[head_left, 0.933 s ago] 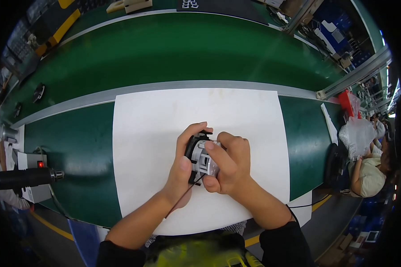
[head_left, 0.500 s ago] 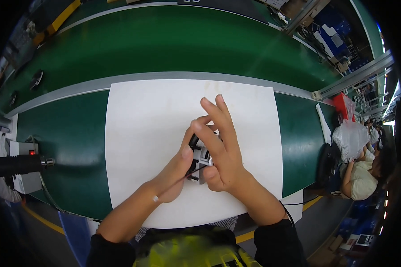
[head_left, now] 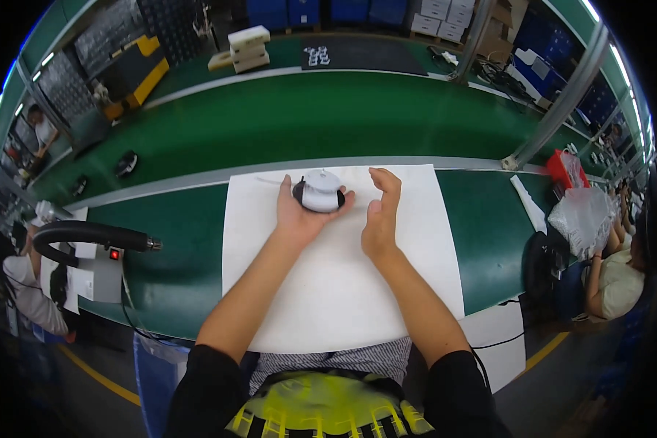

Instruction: The person assembles an LED light fixture by hand, inserting internal wiring and black circular parts into an LED light housing, then capping it with a white plastic cap.

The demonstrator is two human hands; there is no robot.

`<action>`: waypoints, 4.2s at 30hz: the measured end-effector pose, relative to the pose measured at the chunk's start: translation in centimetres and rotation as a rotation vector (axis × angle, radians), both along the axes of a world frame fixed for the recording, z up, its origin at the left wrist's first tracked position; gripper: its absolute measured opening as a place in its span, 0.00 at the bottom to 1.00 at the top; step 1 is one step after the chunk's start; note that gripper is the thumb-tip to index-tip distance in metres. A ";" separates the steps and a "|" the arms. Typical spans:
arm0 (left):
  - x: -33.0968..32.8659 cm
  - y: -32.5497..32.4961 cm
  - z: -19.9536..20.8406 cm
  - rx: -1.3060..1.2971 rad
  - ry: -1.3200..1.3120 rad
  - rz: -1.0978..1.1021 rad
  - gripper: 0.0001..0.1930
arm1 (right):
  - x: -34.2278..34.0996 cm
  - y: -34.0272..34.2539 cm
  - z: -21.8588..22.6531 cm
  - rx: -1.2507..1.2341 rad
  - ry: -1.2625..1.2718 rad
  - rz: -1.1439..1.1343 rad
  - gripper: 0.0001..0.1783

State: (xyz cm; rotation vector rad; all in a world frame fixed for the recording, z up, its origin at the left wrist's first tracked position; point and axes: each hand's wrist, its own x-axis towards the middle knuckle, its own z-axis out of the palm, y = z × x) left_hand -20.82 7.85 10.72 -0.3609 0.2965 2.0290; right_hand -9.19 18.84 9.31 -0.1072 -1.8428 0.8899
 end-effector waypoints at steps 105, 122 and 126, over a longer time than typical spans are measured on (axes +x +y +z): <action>4.4 -0.4 -2.9 -0.303 1.769 -0.220 0.10 | -1.7 1.3 -1.6 -0.715 -0.415 0.153 0.22; 4.7 -0.4 -3.0 -0.308 1.777 -0.207 0.12 | -1.3 2.4 -3.1 -0.716 -0.360 0.195 0.21; 4.6 -0.4 -3.0 -0.310 1.775 -0.202 0.12 | -1.3 2.4 -3.2 -0.732 -0.349 0.210 0.21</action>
